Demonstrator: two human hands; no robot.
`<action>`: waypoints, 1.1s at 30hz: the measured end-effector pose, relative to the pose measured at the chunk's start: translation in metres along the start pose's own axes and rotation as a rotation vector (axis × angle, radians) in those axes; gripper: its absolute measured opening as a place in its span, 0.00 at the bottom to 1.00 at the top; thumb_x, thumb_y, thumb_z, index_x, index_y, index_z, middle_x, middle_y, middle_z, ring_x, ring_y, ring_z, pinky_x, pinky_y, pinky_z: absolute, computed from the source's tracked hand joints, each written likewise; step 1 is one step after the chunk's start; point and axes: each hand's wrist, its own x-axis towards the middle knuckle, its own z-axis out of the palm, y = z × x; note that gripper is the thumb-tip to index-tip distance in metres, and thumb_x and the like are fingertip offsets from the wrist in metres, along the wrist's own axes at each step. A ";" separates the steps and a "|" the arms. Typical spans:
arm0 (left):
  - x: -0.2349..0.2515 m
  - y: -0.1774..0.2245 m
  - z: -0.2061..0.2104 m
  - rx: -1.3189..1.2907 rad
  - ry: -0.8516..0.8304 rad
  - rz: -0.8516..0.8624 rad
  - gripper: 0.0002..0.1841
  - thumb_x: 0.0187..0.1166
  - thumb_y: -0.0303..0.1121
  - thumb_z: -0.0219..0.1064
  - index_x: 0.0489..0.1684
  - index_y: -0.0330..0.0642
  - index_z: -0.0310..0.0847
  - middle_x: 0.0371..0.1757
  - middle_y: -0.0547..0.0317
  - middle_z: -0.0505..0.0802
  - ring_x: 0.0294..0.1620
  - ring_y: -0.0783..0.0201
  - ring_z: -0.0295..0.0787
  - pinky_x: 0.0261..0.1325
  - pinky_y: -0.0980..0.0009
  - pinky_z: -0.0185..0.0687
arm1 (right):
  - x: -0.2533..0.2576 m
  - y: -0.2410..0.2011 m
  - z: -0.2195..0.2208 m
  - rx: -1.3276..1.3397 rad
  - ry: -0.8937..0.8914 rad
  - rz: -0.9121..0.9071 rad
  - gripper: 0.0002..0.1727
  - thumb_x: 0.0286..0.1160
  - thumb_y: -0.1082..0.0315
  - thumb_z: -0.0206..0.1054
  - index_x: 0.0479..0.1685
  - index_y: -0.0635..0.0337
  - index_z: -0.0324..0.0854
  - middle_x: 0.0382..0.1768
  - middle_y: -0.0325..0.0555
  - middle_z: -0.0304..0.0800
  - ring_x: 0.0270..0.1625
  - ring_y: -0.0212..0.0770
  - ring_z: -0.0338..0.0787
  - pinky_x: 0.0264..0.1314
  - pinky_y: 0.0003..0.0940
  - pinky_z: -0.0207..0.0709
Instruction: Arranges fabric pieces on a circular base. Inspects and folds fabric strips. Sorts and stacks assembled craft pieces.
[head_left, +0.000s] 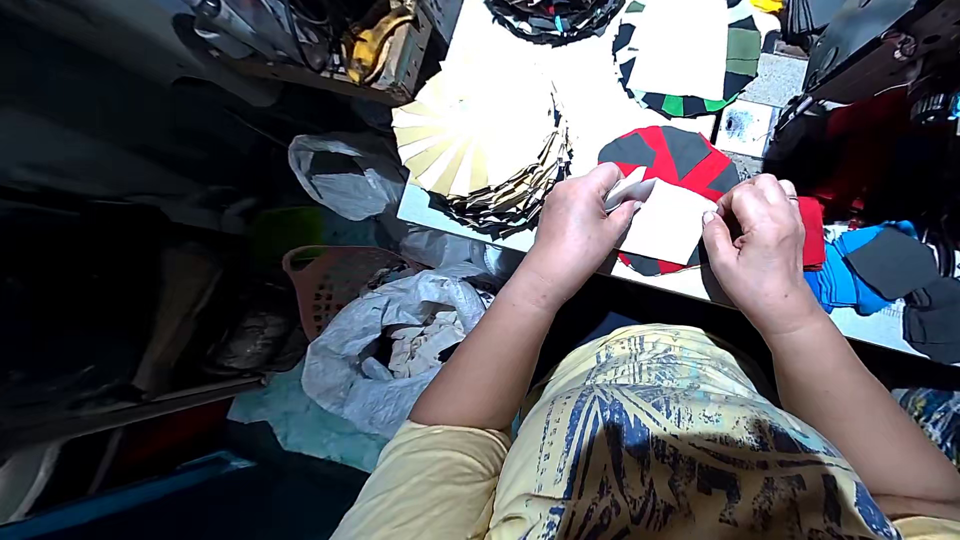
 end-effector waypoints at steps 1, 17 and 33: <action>0.001 0.000 0.001 0.016 0.006 0.005 0.08 0.78 0.39 0.73 0.37 0.45 0.86 0.28 0.62 0.89 0.29 0.67 0.85 0.36 0.64 0.81 | 0.000 0.001 0.001 -0.012 0.005 -0.003 0.10 0.80 0.67 0.61 0.32 0.61 0.83 0.38 0.51 0.81 0.50 0.52 0.81 0.52 0.44 0.73; 0.002 0.004 0.004 0.190 0.039 0.053 0.09 0.80 0.37 0.70 0.46 0.41 0.86 0.38 0.53 0.92 0.40 0.56 0.91 0.44 0.52 0.85 | -0.004 0.002 0.009 -0.013 0.067 -0.006 0.08 0.79 0.68 0.63 0.36 0.62 0.82 0.41 0.53 0.83 0.52 0.53 0.83 0.54 0.45 0.76; -0.008 0.007 -0.006 -0.340 0.015 0.052 0.11 0.83 0.35 0.67 0.53 0.38 0.86 0.37 0.61 0.91 0.33 0.74 0.86 0.38 0.77 0.83 | -0.014 -0.004 -0.006 0.140 -0.041 -0.177 0.15 0.82 0.62 0.67 0.56 0.60 0.92 0.48 0.53 0.86 0.53 0.51 0.83 0.56 0.46 0.76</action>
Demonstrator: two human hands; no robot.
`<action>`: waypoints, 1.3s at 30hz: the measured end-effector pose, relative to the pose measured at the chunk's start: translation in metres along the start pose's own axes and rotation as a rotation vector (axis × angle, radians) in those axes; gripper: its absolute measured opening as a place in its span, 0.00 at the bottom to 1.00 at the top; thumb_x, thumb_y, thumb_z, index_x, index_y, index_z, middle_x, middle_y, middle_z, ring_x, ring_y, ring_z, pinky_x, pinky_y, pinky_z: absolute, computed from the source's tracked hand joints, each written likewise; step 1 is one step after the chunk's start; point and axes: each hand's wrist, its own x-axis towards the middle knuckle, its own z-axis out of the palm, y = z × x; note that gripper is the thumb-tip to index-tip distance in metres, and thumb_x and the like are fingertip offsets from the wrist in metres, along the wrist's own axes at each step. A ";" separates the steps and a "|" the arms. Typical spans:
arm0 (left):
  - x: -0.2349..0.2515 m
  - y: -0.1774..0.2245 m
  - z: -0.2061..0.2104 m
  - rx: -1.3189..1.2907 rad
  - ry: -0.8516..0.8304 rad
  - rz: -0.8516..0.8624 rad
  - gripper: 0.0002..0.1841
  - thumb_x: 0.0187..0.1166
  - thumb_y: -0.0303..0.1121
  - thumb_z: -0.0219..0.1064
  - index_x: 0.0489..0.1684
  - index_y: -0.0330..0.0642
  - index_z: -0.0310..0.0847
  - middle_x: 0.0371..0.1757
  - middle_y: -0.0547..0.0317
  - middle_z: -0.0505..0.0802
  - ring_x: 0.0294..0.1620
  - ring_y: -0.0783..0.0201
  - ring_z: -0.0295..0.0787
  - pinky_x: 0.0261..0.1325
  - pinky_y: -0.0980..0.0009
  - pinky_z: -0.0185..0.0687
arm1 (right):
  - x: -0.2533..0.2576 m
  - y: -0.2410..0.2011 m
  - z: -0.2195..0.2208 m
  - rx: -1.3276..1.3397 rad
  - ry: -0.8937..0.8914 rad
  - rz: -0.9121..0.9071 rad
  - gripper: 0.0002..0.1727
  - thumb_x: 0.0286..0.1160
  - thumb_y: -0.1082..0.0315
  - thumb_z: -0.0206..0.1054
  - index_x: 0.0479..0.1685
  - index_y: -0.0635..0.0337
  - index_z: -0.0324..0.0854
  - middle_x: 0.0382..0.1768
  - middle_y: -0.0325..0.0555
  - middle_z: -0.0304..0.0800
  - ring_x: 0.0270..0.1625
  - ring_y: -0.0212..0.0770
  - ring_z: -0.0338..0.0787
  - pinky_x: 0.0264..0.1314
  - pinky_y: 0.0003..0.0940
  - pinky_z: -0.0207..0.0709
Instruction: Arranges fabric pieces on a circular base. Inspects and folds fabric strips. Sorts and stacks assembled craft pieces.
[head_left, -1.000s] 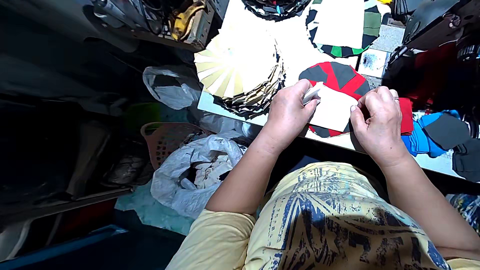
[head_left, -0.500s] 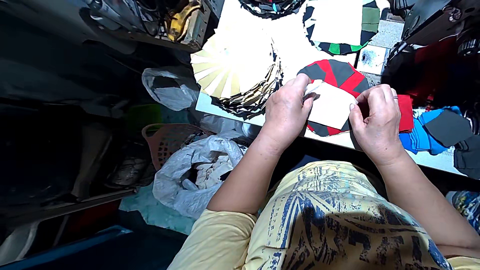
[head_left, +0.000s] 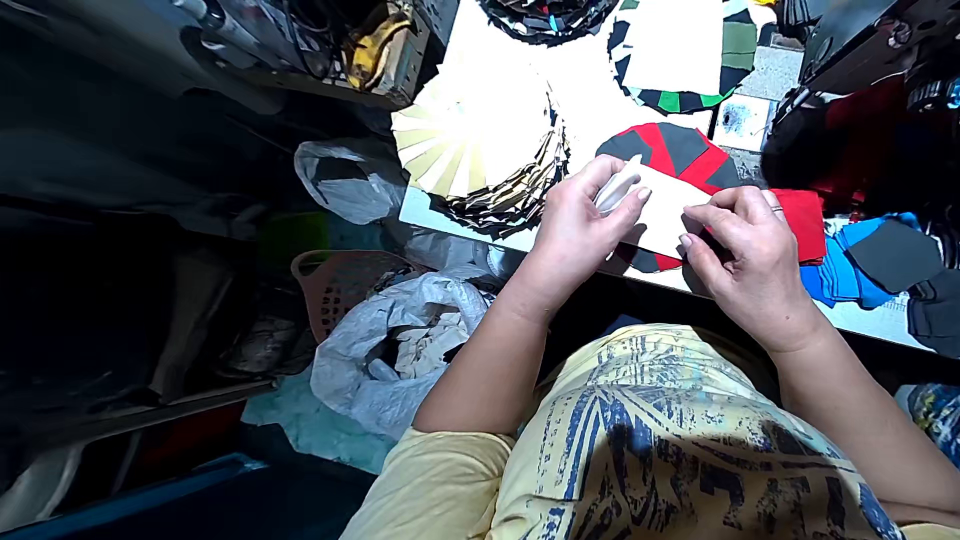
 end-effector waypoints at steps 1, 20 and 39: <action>0.000 0.008 -0.001 -0.275 -0.031 -0.087 0.10 0.87 0.32 0.62 0.56 0.36 0.83 0.32 0.63 0.87 0.26 0.75 0.81 0.30 0.80 0.78 | 0.000 0.000 -0.002 0.045 0.015 0.007 0.15 0.82 0.62 0.67 0.56 0.61 0.92 0.48 0.53 0.86 0.53 0.50 0.83 0.56 0.45 0.76; -0.010 0.057 0.046 -1.206 0.068 -0.343 0.22 0.96 0.35 0.31 0.80 0.40 0.60 0.62 0.46 0.88 0.63 0.56 0.90 0.69 0.61 0.84 | -0.015 -0.038 -0.007 0.107 0.218 -0.048 0.35 0.64 0.49 0.82 0.61 0.67 0.76 0.57 0.59 0.77 0.59 0.48 0.81 0.61 0.38 0.79; -0.017 0.039 0.040 -1.028 -0.116 -0.344 0.15 0.88 0.21 0.51 0.70 0.36 0.65 0.55 0.46 0.88 0.51 0.58 0.92 0.58 0.58 0.90 | -0.010 -0.013 -0.031 0.751 0.190 0.292 0.09 0.87 0.73 0.56 0.47 0.59 0.84 0.41 0.35 0.87 0.40 0.26 0.88 0.44 0.23 0.85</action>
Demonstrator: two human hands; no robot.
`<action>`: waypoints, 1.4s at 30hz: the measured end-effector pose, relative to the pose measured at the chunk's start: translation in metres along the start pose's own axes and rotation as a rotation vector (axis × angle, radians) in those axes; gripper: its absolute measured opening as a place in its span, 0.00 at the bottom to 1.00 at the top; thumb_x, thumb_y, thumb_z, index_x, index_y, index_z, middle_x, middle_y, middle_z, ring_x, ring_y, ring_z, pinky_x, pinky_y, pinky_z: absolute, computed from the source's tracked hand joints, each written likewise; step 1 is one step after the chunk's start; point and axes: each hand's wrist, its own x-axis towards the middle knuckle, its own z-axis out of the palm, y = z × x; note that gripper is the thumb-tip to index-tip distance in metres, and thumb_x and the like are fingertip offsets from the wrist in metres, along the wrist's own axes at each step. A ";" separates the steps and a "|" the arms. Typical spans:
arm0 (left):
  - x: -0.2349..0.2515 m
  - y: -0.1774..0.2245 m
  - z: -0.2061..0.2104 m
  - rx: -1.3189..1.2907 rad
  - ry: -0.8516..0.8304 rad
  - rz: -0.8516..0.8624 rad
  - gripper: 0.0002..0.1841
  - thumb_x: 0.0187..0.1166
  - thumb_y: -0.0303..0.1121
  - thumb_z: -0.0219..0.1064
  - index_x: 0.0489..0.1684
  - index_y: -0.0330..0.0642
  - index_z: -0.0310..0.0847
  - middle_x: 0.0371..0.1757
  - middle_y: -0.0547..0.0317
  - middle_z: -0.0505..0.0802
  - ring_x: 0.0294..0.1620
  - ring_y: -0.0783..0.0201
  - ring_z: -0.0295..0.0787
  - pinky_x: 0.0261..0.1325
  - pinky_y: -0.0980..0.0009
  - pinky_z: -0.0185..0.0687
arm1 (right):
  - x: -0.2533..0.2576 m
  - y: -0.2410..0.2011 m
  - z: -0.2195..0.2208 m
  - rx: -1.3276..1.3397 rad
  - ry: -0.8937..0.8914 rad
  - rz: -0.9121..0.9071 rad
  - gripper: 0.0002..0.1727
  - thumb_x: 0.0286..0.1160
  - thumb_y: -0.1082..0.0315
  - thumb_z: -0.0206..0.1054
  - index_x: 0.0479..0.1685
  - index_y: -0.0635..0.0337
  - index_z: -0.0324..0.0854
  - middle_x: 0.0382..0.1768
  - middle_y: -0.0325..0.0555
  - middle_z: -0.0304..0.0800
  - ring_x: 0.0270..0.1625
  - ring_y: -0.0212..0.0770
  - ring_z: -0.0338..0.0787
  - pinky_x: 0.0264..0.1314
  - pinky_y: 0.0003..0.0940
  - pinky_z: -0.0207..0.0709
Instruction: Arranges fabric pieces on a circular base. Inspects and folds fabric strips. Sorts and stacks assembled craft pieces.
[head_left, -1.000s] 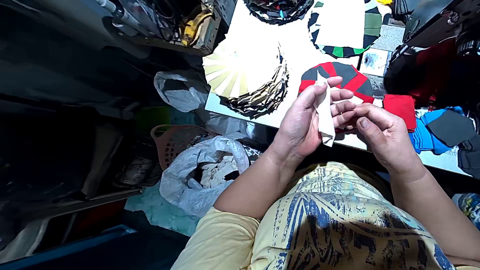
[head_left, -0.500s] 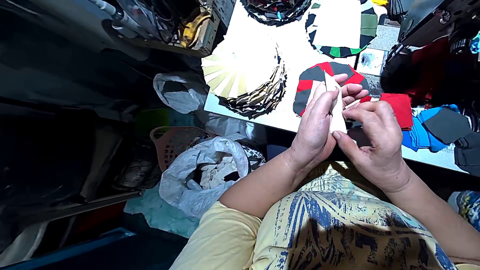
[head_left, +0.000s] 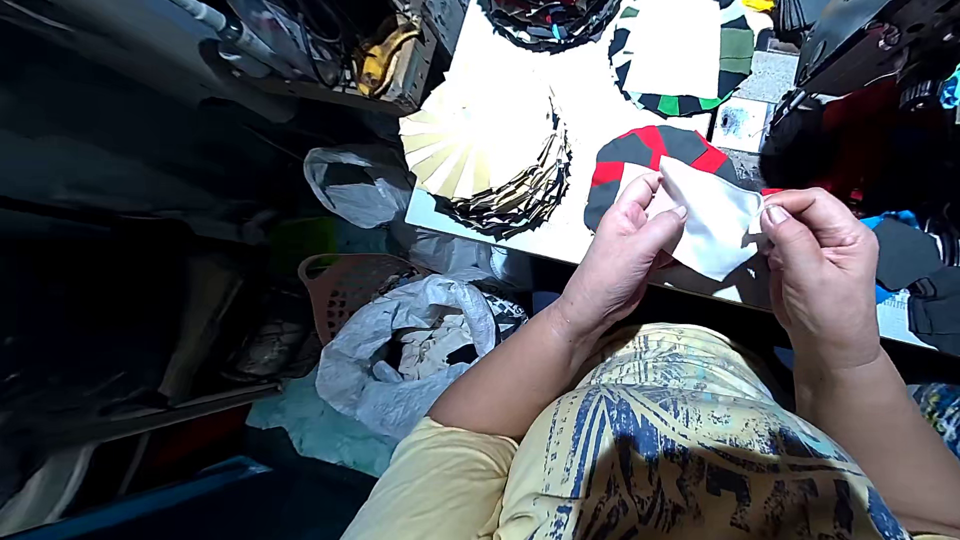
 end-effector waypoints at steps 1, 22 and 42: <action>0.000 0.000 -0.003 0.050 -0.006 0.039 0.12 0.88 0.21 0.54 0.65 0.36 0.68 0.51 0.48 0.89 0.48 0.60 0.93 0.57 0.60 0.91 | -0.001 -0.003 -0.001 0.060 -0.006 0.078 0.10 0.90 0.71 0.54 0.47 0.56 0.81 0.38 0.34 0.86 0.38 0.26 0.88 0.43 0.24 0.86; 0.014 0.005 -0.045 0.908 -0.009 0.643 0.13 0.78 0.19 0.66 0.56 0.30 0.90 0.54 0.46 0.92 0.49 0.66 0.91 0.52 0.73 0.90 | 0.020 0.013 0.006 -0.100 -0.068 0.008 0.09 0.79 0.78 0.61 0.48 0.64 0.86 0.41 0.39 0.90 0.39 0.28 0.88 0.42 0.24 0.85; 0.060 0.011 -0.056 1.360 0.004 0.586 0.16 0.80 0.21 0.66 0.63 0.36 0.89 0.60 0.47 0.92 0.58 0.61 0.91 0.64 0.68 0.86 | 0.055 0.041 0.033 -0.690 -0.040 -0.121 0.26 0.74 0.74 0.70 0.74 0.70 0.80 0.54 0.59 0.82 0.51 0.46 0.85 0.54 0.33 0.82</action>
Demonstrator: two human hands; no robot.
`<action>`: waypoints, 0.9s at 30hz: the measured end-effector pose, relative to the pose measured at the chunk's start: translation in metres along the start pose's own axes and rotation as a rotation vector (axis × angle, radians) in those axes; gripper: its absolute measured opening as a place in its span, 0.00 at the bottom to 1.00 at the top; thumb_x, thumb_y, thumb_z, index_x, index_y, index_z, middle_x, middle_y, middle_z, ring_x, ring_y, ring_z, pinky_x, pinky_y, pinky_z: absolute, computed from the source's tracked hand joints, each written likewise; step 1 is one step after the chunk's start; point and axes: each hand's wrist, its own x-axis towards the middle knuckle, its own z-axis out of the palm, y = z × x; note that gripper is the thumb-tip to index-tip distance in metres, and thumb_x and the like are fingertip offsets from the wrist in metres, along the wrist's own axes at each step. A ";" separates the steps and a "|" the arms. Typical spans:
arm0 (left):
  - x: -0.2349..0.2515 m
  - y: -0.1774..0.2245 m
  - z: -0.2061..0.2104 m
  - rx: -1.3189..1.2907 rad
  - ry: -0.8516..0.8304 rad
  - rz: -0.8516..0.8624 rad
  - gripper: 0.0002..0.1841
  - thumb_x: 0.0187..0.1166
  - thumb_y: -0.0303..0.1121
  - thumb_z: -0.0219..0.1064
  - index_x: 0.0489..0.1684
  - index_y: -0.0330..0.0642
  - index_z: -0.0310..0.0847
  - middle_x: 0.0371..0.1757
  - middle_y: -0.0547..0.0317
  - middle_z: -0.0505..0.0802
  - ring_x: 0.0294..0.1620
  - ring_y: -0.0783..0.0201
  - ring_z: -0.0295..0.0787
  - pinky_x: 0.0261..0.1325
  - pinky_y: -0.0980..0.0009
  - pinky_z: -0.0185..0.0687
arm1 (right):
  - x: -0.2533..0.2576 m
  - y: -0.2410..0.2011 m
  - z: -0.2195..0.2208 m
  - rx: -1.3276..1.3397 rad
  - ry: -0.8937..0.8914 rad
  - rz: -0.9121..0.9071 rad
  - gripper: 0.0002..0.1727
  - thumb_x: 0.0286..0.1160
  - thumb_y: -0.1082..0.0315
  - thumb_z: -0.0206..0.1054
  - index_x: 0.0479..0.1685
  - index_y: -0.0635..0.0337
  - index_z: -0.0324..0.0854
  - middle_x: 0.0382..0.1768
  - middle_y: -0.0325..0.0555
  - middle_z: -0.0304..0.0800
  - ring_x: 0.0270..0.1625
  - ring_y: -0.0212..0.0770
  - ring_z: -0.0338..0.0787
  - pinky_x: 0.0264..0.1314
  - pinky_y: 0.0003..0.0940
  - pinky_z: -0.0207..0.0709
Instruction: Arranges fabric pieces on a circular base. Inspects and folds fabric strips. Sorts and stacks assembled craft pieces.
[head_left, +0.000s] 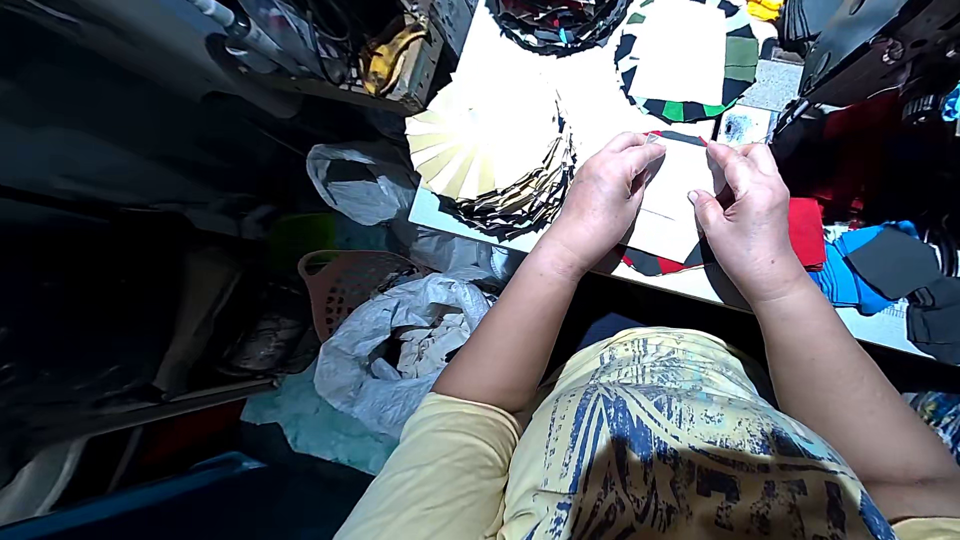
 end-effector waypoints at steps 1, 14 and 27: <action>0.000 -0.001 0.000 0.012 -0.013 -0.006 0.16 0.80 0.22 0.65 0.63 0.37 0.89 0.60 0.47 0.92 0.58 0.61 0.91 0.64 0.68 0.86 | 0.000 0.000 0.000 -0.008 -0.011 0.001 0.27 0.74 0.74 0.70 0.74 0.70 0.80 0.56 0.59 0.82 0.54 0.48 0.85 0.57 0.35 0.82; -0.005 0.016 -0.013 0.324 -0.020 -0.100 0.21 0.80 0.23 0.61 0.70 0.49 0.86 0.74 0.42 0.80 0.50 0.48 0.89 0.46 0.54 0.88 | -0.008 -0.018 -0.029 -0.335 -0.077 0.059 0.24 0.75 0.72 0.65 0.73 0.66 0.80 0.74 0.62 0.76 0.53 0.58 0.90 0.47 0.53 0.86; -0.105 0.015 -0.039 -0.294 -0.012 -0.050 0.14 0.84 0.32 0.58 0.53 0.36 0.89 0.48 0.58 0.92 0.40 0.74 0.86 0.43 0.77 0.84 | -0.004 -0.018 0.016 -0.299 -0.370 -0.205 0.33 0.83 0.40 0.60 0.87 0.37 0.72 0.94 0.49 0.55 0.97 0.60 0.41 0.89 0.78 0.32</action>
